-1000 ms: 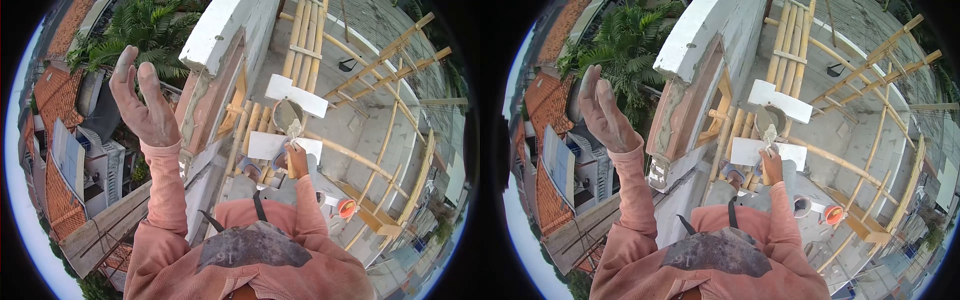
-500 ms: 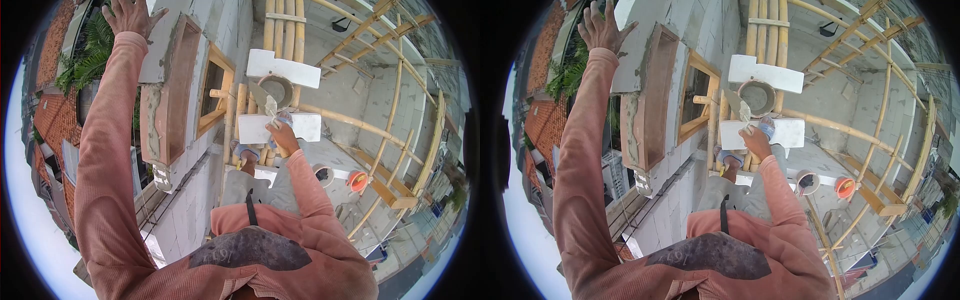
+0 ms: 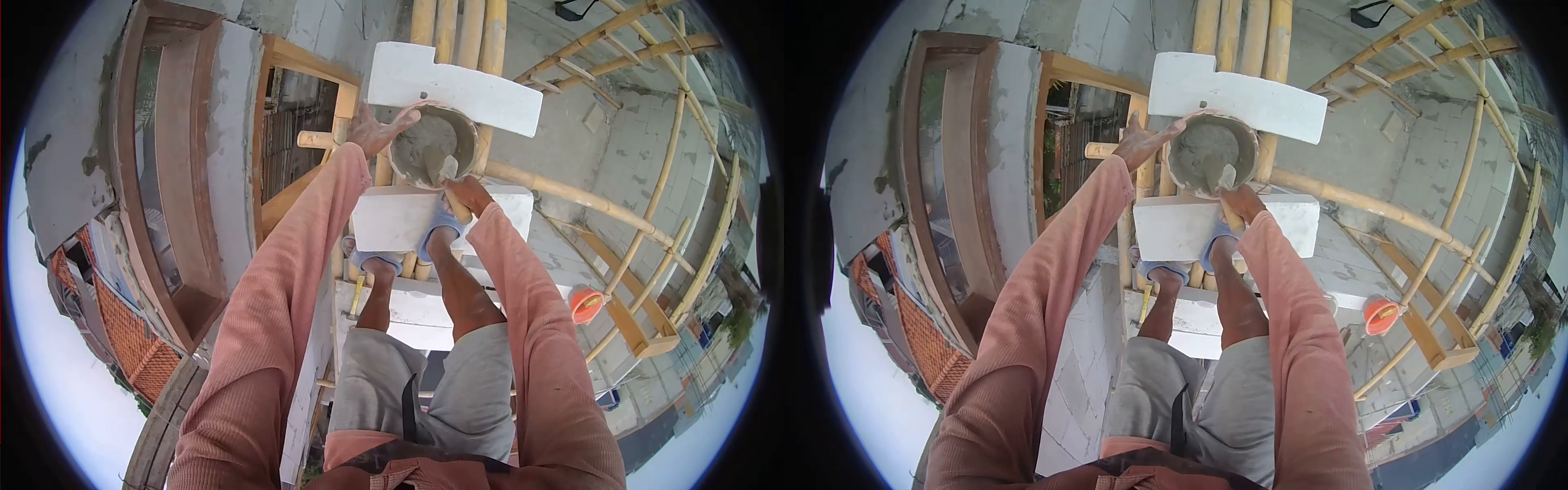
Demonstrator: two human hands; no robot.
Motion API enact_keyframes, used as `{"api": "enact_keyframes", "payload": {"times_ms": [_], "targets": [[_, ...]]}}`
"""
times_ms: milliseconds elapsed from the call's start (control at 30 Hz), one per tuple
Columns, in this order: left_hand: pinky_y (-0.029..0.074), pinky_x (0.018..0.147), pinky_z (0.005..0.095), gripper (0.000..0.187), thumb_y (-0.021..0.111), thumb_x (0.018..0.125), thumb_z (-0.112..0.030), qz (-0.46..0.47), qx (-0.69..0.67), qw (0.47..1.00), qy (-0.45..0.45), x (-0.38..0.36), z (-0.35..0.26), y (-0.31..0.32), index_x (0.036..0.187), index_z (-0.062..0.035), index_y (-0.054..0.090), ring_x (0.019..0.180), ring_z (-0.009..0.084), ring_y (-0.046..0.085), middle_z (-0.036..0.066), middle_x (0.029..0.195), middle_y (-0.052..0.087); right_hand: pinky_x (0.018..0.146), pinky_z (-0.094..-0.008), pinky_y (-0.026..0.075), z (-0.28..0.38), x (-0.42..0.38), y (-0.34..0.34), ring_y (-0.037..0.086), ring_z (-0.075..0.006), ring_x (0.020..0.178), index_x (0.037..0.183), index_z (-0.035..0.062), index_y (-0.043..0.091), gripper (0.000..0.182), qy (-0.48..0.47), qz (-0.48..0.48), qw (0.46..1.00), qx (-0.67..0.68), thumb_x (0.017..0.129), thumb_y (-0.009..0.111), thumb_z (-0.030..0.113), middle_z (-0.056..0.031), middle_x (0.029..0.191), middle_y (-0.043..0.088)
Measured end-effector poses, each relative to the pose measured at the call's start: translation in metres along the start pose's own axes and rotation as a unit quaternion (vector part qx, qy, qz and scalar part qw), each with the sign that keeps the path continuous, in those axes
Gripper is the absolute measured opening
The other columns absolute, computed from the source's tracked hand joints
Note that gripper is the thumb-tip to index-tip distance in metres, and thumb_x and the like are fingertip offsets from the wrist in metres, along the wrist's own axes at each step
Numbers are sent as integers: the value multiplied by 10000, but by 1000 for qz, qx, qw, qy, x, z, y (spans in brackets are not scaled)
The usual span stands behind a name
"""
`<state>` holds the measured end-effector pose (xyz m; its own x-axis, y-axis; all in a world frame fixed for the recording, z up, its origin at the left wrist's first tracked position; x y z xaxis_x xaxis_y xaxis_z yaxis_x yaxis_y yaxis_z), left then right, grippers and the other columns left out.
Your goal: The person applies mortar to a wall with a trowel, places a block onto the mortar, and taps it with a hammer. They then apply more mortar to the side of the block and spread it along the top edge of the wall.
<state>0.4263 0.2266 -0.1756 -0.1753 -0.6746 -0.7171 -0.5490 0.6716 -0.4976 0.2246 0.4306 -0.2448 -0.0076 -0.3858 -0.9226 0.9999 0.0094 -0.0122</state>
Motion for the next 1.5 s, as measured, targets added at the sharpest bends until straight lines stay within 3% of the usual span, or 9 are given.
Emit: {"api": "enact_keyframes", "payload": {"times_ms": [167, 433, 633, 833, 1000, 1267, 1333, 1367, 1500], "targets": [[190, 1197, 595, 1563, 676, 540, -923, 37, 153, 982, -107, 48, 35, 73, 1592, -45, -76, 1522, 433, 103, 323, 1609, 108, 724, -461, 580, -64, 46, -23, 729, -395, 830, 1010, -75, 696, 768, -7, -154, 936, -318, 920, 532, 670, -269, 919, 704], [214, 1208, 561, 1371, 773, 636, -761, -51, 297, 954, -3, 91, 79, 62, 1616, -176, 14, 1529, 416, 108, 263, 1631, 117, 814, -421, 517, -84, 22, -83, 693, -352, 839, 1031, -76, 666, 766, -1, -332, 939, -83, 977, 449, 657, -229, 821, 684], [324, 1147, 486, 991, 723, 838, -593, -250, 18, 967, 49, 171, 168, -19, 1541, -32, 307, 1463, 398, 279, 289, 1565, 279, 909, -429, 487, -82, 73, -151, 648, -366, 965, 1235, -109, 582, 804, -68, -419, 905, 11, 951, 530, 641, -258, 983, 658], [268, 1122, 545, 796, 712, 888, -349, -21, -165, 983, 82, 174, 102, 33, 1559, -162, 325, 1441, 377, 305, 188, 1550, 347, 1159, -493, 284, -59, 118, -194, 345, -406, 1404, 1532, -39, 241, 1055, -106, -334, 912, 212, 868, 639, 678, -313, 1510, 306], [476, 832, 364, 454, 682, 935, -430, -23, -427, 904, -27, 237, 156, 85, 1266, -133, 586, 917, 192, 522, 59, 1133, 575, 1246, -494, 152, -56, 158, -206, 155, -412, 1513, 1582, 3, -1, 1216, -131, -181, 934, 279, 840, 645, 717, -303, 1611, 108], [472, 1022, 430, 619, 724, 910, -333, 198, -634, 743, 84, 214, 112, 80, 1394, -23, 495, 1233, 328, 552, 188, 1304, 587, 1200, -484, 263, -40, 174, -211, 301, -353, 1415, 1526, 82, 260, 1045, -190, -187, 879, 396, 785, 796, 588, -193, 1496, 306], [444, 1070, 433, 740, 809, 820, -257, 25, -150, 910, 385, 230, 127, 41, 1426, -17, 459, 1291, 336, 518, 199, 1345, 568, 1162, -472, 323, -23, 161, -218, 350, -336, 1362, 1497, 78, 296, 967, -144, -198, 885, 397, 812, 777, 564, -186, 1463, 330], [430, 1094, 434, 810, 851, 775, -219, -73, 131, 859, 489, 236, 124, 21, 1442, -13, 441, 1320, 340, 501, 204, 1366, 559, 1142, -465, 353, -11, 156, -220, 374, -328, 1335, 1483, 76, 314, 928, -126, -202, 885, 401, 826, 767, 552, -183, 1446, 342], [458, 1059, 446, 1045, 909, 641, -105, 104, 186, 783, 584, 199, 1, -29, 1515, -47, 340, 1271, 311, 542, 177, 1397, 543, 1049, -461, 439, 30, 126, -219, 424, -329, 1270, 1454, 101, 350, 803, -36, -218, 887, 406, 869, 718, 509, -183, 1400, 373]]}}
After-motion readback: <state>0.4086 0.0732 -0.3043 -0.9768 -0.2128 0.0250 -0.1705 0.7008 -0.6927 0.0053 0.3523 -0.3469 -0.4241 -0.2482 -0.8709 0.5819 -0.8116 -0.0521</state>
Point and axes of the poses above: each hand's wrist, its own x-axis towards the middle knuckle, its own y-axis out of the palm, z = x × y, the point moved 1 cm from there along x, towards the middle knuckle
